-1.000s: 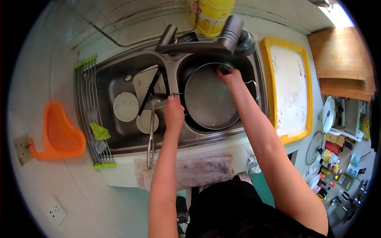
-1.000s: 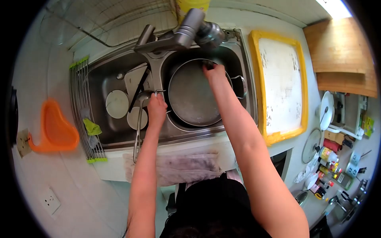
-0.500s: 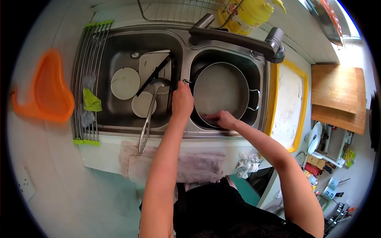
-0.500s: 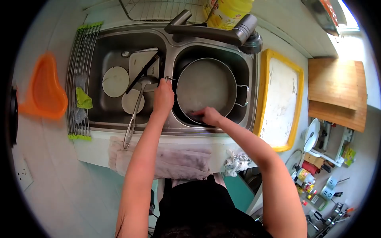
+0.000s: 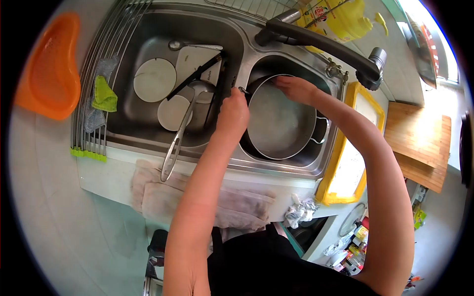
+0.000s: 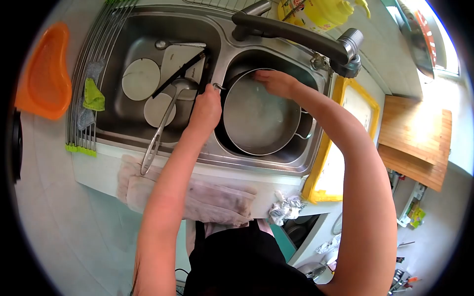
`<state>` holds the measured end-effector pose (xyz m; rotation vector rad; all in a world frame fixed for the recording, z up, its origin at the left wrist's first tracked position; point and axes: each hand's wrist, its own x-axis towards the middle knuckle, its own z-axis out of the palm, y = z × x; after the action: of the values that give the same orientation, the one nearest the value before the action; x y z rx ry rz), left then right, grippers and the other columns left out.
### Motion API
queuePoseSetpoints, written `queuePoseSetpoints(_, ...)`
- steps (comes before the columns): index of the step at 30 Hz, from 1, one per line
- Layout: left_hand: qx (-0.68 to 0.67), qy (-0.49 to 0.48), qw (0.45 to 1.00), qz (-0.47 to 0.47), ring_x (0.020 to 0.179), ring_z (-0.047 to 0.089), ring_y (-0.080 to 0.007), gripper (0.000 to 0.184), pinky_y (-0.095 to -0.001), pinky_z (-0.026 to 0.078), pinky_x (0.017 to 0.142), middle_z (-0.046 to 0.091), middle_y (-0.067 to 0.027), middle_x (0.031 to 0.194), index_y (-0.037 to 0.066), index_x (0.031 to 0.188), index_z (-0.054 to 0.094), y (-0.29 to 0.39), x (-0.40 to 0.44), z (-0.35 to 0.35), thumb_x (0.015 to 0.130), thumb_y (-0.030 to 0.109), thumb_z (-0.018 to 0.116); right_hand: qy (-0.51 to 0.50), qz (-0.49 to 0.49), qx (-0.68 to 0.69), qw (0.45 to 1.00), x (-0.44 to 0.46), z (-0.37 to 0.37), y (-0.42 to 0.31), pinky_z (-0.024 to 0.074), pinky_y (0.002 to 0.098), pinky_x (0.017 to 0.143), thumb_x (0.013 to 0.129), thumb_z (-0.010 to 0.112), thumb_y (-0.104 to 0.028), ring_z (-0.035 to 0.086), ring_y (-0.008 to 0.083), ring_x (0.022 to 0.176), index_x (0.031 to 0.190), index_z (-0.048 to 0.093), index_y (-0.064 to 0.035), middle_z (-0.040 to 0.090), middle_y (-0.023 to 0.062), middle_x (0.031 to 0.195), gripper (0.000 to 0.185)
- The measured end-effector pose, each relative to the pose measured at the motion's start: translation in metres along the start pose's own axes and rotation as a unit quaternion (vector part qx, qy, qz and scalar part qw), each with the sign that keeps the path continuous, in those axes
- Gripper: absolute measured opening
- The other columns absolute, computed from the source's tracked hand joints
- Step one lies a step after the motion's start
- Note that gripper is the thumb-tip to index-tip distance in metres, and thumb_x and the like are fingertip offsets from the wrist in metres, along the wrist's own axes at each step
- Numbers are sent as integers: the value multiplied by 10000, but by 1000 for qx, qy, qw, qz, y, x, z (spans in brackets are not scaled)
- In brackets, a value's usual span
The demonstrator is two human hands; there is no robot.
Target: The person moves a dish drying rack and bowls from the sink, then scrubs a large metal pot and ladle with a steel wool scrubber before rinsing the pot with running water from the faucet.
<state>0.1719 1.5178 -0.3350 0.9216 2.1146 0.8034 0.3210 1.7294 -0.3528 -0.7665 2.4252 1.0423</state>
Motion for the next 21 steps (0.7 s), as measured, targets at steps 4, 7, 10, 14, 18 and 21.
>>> queuePoseSetpoints(4, -54, 43, 997, 34, 744, 544, -491, 222, -541, 422, 658, 556, -327, 728, -67, 866, 450, 0, -2, -4, 902, 150, 421, 83, 133, 109, 982, -33, 22, -27, 150, 364, 1120, 756, 515, -144, 306, 221, 1296, 1067, 624, -77, 475, 23, 1301, 336)
queuePoseSetpoints(7, -21, -29, 999, -14, 871, 568, -458, 247, -518, 462, 744, 578, -321, 885, -62, 980, 443, 6, -2, -11, 921, 169, 379, -148, 204, 248, 936, -64, -19, -78, 151, 362, 1117, 821, 427, -160, 290, 229, 1309, 1187, 540, -81, 425, 7, 1350, 392)
queuePoseSetpoints(10, -23, -28, 999, -2, 875, 563, -463, 254, -519, 457, 750, 579, -320, 885, -67, 989, 440, 3, -2, -12, 922, 168, 374, -201, 282, 374, 861, -58, -37, -134, 191, 384, 1092, 791, 461, -164, 332, 262, 1278, 1132, 584, -105, 478, 29, 1289, 368)
queuePoseSetpoints(14, -18, -25, 1000, -8, 870, 563, -466, 256, -520, 453, 751, 579, -319, 881, -71, 989, 439, 7, -4, -8, 921, 166, 370, -269, 317, 527, 741, -40, -66, -162, 306, 382, 1001, 806, 439, -159, 456, 218, 1177, 958, 652, -150, 603, 26, 1093, 262)
queuePoseSetpoints(18, -7, -32, 999, -14, 866, 570, -456, 250, -512, 464, 744, 582, -313, 869, -64, 983, 441, 8, -5, -14, 921, 169, 375, -202, 265, 397, 855, -53, -30, -125, 266, 418, 1014, 767, 505, -170, 476, 185, 1140, 895, 676, -188, 638, -20, 977, 214)
queuePoseSetpoints(21, 1, -36, 999, -16, 846, 579, -450, 247, -506, 477, 728, 588, -304, 854, -57, 976, 442, 7, -4, -12, 921, 177, 388, -178, 111, 191, 959, -46, -10, -59, 220, 373, 1034, 762, 533, -200, 385, 184, 1204, 804, 689, -174, 609, -33, 1060, 164)
